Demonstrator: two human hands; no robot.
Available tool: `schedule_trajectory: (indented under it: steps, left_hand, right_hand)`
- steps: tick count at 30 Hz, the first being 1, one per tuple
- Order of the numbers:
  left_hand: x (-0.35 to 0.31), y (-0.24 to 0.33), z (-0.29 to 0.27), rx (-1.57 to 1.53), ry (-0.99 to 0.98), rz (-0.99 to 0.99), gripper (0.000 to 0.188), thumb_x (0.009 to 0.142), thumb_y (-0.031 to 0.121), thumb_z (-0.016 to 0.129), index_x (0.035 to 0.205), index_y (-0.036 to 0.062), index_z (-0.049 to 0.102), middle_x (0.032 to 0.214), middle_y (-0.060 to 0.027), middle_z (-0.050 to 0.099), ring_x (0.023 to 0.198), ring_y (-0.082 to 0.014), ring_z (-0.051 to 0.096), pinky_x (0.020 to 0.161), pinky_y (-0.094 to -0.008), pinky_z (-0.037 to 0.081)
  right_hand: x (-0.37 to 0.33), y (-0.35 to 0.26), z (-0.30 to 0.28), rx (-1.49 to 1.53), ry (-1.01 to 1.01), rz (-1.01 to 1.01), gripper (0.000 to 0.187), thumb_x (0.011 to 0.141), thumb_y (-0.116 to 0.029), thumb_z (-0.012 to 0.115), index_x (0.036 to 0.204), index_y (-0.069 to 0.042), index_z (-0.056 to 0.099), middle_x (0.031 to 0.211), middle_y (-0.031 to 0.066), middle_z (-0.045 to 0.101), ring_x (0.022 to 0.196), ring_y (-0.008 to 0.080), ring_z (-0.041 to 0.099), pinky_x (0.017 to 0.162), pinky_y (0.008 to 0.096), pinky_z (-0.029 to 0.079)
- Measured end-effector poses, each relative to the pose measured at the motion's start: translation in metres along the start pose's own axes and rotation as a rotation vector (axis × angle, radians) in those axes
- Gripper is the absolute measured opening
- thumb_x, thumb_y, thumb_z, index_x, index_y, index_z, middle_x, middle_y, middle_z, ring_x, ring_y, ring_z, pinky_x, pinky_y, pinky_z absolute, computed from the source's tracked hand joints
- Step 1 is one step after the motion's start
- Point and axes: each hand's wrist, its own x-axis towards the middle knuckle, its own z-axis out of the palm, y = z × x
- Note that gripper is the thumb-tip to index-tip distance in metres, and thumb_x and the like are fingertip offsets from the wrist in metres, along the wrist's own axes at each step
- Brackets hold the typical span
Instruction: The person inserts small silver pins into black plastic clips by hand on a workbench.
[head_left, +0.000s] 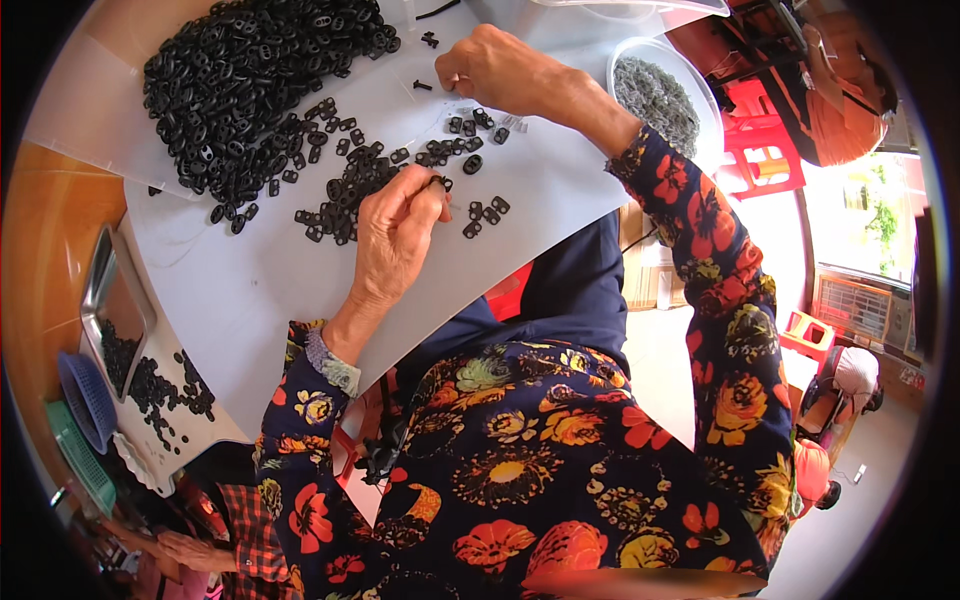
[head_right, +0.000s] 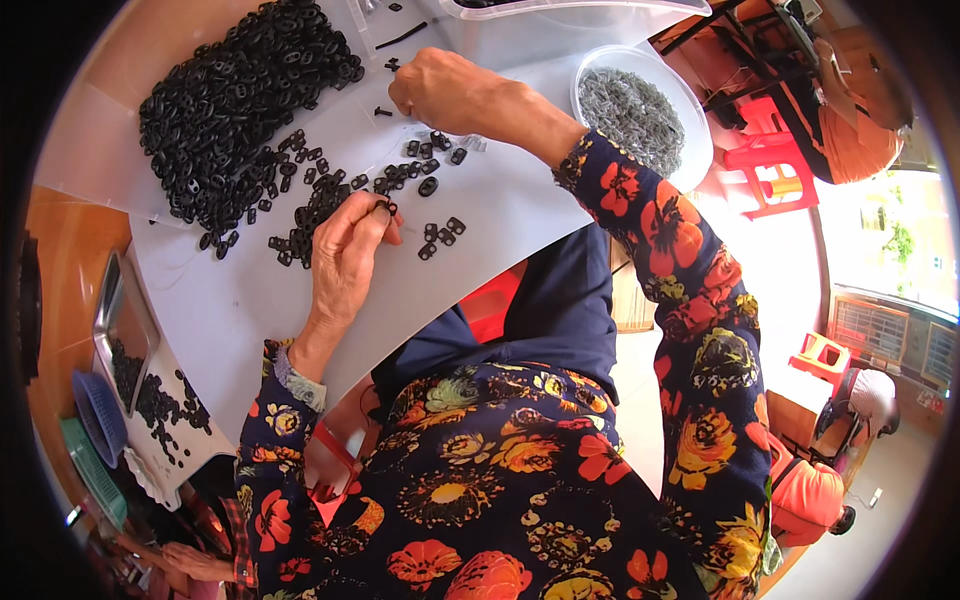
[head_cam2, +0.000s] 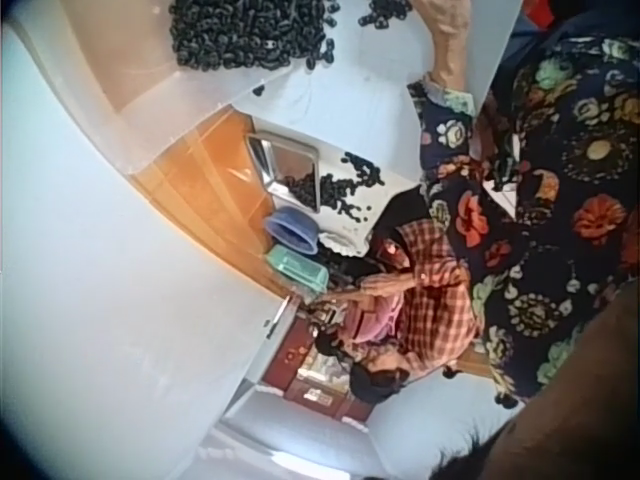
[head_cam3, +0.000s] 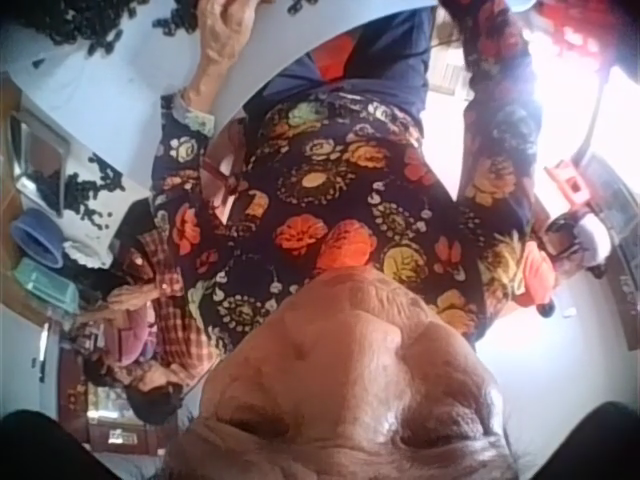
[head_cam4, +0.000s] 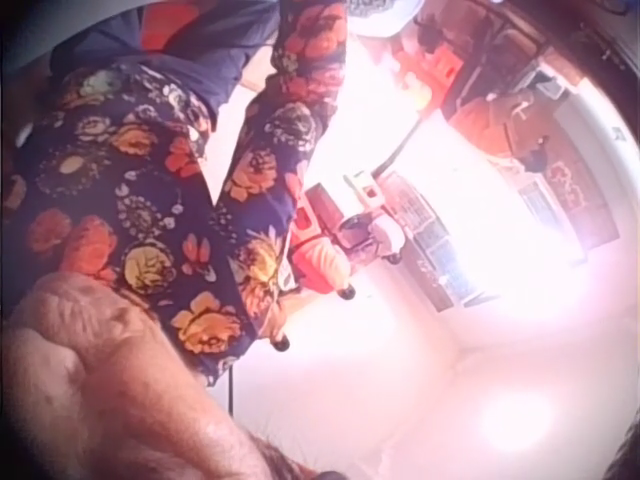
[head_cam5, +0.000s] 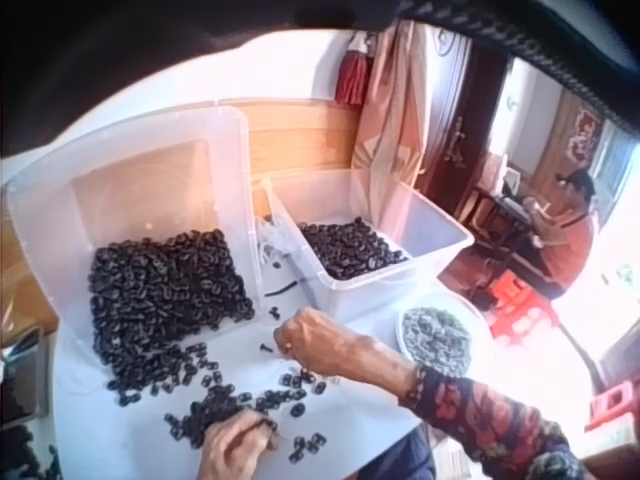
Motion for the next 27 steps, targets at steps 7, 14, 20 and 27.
schedule_trajectory:
  steps: [7, 14, 20, 27]
  left_hand:
    - [0.002, -0.003, 0.0, -0.002, 0.017, -0.004, 0.013, 0.086, 0.007, 0.049, 0.083, -0.0038, 0.055, 0.071, -0.0037, 0.056, 0.064, -0.0074, 0.051, 0.061, -0.022, 0.043]
    - [0.001, -0.002, 0.0, 0.015, 0.015, 0.018, 0.012, 0.086, 0.007, 0.049, 0.082, -0.0037, 0.055, 0.072, -0.0038, 0.056, 0.064, -0.0076, 0.052, 0.06, -0.0219, 0.043]
    - [0.0, -0.002, -0.002, 0.043, 0.007, 0.024, 0.014, 0.086, 0.008, 0.05, 0.082, -0.0036, 0.055, 0.07, -0.0036, 0.055, 0.064, -0.0072, 0.051, 0.06, -0.0218, 0.042]
    - [0.001, 0.001, -0.001, 0.061, -0.02, 0.007, 0.014, 0.086, 0.009, 0.05, 0.082, -0.0039, 0.055, 0.069, -0.0034, 0.055, 0.064, -0.007, 0.051, 0.059, -0.0219, 0.041]
  right_hand:
    - [0.001, -0.011, 0.001, -0.097, -0.026, 0.028, 0.006, 0.076, 0.0, 0.059, 0.082, -0.001, 0.063, 0.07, 0.0177, 0.062, 0.069, 0.0343, 0.061, 0.063, 0.0406, 0.047]
    - [-0.005, 0.001, 0.003, 0.121, 0.087, 0.097, 0.011, 0.076, -0.004, 0.058, 0.085, -0.001, 0.064, 0.072, 0.0152, 0.065, 0.069, 0.0304, 0.064, 0.065, 0.0371, 0.05]
    - [-0.015, -0.005, -0.009, 0.112, 0.009, 0.16, 0.012, 0.077, -0.006, 0.058, 0.083, -0.001, 0.067, 0.077, 0.0158, 0.066, 0.072, 0.0315, 0.064, 0.068, 0.0376, 0.051]
    - [-0.01, -0.001, 0.0, -0.025, -0.054, 0.069, 0.01, 0.078, -0.007, 0.06, 0.08, 0.0, 0.066, 0.069, 0.0163, 0.062, 0.067, 0.0337, 0.062, 0.064, 0.0402, 0.049]
